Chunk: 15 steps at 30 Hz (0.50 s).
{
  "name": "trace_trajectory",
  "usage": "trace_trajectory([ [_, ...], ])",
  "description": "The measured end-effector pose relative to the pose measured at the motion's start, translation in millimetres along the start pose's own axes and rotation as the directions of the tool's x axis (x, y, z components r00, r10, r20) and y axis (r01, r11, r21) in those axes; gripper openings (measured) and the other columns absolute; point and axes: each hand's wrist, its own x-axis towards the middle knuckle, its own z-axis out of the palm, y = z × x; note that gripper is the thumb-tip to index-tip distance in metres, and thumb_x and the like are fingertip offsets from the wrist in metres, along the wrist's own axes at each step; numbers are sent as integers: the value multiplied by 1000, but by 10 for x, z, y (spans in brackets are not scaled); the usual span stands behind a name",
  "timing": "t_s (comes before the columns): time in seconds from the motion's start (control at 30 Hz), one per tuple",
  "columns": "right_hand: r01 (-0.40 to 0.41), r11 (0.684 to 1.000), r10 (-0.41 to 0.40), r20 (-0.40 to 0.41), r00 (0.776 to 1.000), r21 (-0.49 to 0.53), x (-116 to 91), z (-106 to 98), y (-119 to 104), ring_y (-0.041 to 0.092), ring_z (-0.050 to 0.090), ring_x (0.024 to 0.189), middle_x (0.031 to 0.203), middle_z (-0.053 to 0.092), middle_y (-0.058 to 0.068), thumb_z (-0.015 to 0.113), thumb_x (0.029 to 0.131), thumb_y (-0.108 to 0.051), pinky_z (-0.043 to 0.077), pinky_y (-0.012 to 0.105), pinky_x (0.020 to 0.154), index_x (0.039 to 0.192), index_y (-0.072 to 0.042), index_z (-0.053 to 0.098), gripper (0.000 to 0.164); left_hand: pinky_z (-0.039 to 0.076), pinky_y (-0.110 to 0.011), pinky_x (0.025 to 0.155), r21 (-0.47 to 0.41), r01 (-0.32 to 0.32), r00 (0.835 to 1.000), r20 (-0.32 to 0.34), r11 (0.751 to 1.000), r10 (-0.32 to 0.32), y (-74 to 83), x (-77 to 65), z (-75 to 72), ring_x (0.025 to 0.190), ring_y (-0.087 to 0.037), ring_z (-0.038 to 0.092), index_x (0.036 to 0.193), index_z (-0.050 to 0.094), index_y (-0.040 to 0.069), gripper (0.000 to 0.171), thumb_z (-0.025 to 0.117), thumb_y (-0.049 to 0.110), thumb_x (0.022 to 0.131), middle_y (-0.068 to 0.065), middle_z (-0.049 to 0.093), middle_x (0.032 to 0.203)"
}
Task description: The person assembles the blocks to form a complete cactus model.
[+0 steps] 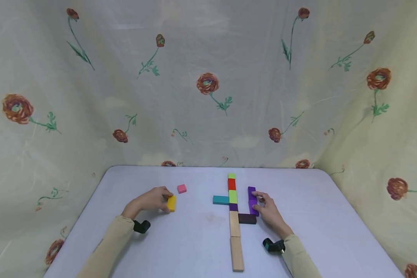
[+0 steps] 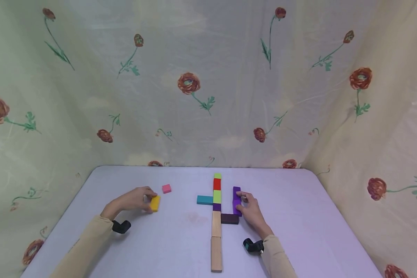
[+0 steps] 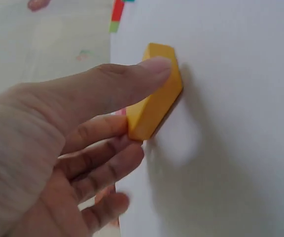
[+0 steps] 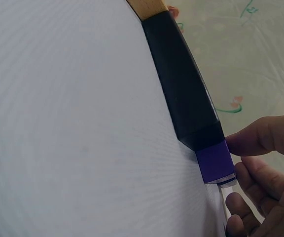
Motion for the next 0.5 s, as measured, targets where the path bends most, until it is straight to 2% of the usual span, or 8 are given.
trace_trajectory([
  [0.2,-24,1000,24,10,1000,3,-27,-11,-25,37,39,128,142,43,21,58,90,-2,31,55,108,137,-6,46,49,48,-37,88,25,-46,998,-37,999,46,232,159,139,95,-19,54,119,67,7,57,87,26,69,-3,64,111],
  [0.4,-21,1000,21,6,1000,9,-27,-20,-26,37,39,129,142,43,21,58,90,-2,30,55,109,137,-7,46,49,37,-51,102,174,-94,992,-67,980,107,479,352,300,115,-24,52,120,67,10,57,83,37,73,-5,62,122],
  [0.5,-22,1000,22,10,1000,16,-18,-15,-21,37,39,129,142,43,21,58,90,-2,29,56,110,137,-7,46,49,36,-53,102,218,-86,991,-85,972,107,577,427,356,113,-25,52,120,67,9,57,82,39,74,-7,61,121],
])
